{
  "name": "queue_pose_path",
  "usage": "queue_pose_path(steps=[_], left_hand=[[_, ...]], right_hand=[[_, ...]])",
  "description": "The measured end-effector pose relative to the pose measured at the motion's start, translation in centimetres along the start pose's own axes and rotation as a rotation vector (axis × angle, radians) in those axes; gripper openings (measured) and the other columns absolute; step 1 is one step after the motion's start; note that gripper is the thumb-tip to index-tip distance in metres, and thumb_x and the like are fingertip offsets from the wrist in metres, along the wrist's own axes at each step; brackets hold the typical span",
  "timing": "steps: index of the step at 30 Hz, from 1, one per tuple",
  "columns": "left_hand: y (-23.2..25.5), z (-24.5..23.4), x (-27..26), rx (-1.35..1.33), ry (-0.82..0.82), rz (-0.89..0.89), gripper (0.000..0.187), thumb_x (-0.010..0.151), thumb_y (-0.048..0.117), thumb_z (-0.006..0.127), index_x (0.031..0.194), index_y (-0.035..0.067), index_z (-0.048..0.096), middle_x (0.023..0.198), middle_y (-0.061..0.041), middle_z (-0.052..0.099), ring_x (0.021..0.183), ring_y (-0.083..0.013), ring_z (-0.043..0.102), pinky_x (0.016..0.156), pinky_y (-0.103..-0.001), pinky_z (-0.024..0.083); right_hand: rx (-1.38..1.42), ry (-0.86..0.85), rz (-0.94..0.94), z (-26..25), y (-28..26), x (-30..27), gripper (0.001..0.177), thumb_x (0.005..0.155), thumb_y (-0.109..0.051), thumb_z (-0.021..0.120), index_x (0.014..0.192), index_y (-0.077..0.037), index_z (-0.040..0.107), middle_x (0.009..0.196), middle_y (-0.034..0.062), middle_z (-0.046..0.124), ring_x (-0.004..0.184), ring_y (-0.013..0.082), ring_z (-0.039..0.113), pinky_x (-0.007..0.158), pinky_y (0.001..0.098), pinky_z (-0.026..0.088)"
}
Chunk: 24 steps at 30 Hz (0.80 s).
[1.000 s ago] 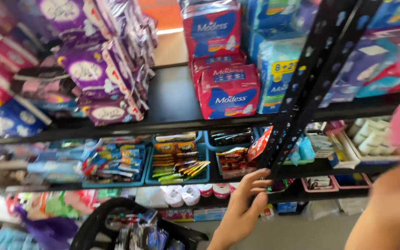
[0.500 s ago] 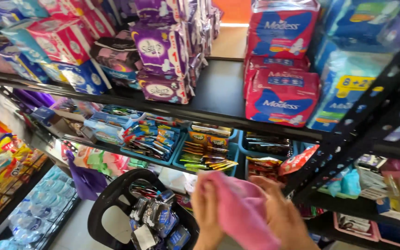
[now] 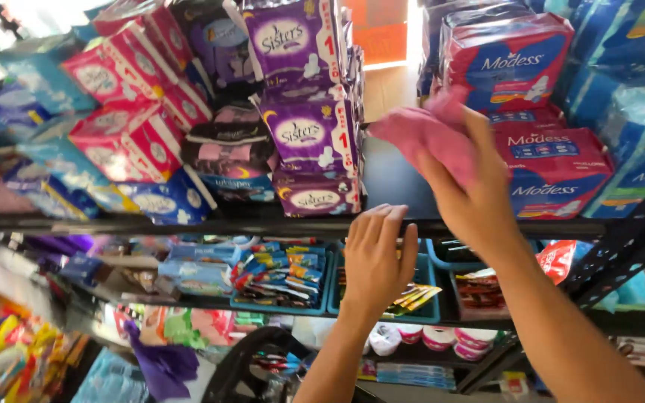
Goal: Wiping sanitary pad packages with a cloth and organizing them on a retail shelf.
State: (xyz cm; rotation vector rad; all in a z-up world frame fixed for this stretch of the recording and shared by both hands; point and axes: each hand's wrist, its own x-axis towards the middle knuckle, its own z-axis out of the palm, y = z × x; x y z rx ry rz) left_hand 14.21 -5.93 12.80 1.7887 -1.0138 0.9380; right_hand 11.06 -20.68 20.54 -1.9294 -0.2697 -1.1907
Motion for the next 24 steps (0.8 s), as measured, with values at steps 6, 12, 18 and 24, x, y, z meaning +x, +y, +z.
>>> queue_pose_path(steps=[6,12,18,24], left_hand=[[-6.2,3.7,-1.1,0.027,0.011,0.158,0.02,0.092,0.009,0.072,0.111,0.005,0.066,0.107,-0.01,0.068,0.102,-0.0296,0.064,0.09,-0.044,0.046],[-7.8,5.3,-1.6,0.063,0.153,0.244,0.019,0.086,0.013,0.073,0.103,0.007,0.069,0.105,-0.006,0.069,0.095,-0.0252,0.065,0.086,-0.041,0.045],[-8.2,5.1,-1.6,0.063,0.13,0.219,0.018,0.087,0.015,0.072,0.103,0.007,0.07,0.106,-0.005,0.07,0.096,-0.0224,0.067,0.086,-0.039,0.045],[-8.8,5.7,-1.7,0.093,0.137,0.24,0.018,0.087,0.016,0.07,0.103,0.008,0.07,0.105,-0.005,0.072,0.096,-0.0212,0.069,0.085,-0.038,0.045]], right_hand=[[-0.307,-0.123,0.281,7.5,10.1,6.6,0.047,0.096,-0.021,0.07,0.136,-0.005,0.051,0.12,0.0262,0.067,0.117,0.0415,0.065,0.094,0.0468,0.052],[-0.523,-0.05,0.202,10.8,14.3,11.2,0.059,0.092,-0.016,0.061,0.147,-0.001,0.044,0.137,0.0342,0.055,0.123,0.0476,0.057,0.099,0.0495,0.05],[-0.649,-0.435,0.45,12.9,20.0,13.6,0.064,0.099,-0.038,0.062,0.149,-0.002,0.043,0.145,0.0305,0.053,0.124,0.0444,0.059,0.099,0.0471,0.053],[-0.68,-0.774,0.498,15.5,25.1,16.6,0.064,0.088,-0.045,0.069,0.134,-0.004,0.054,0.135,0.0219,0.06,0.126,0.0358,0.058,0.103,0.0431,0.048]])
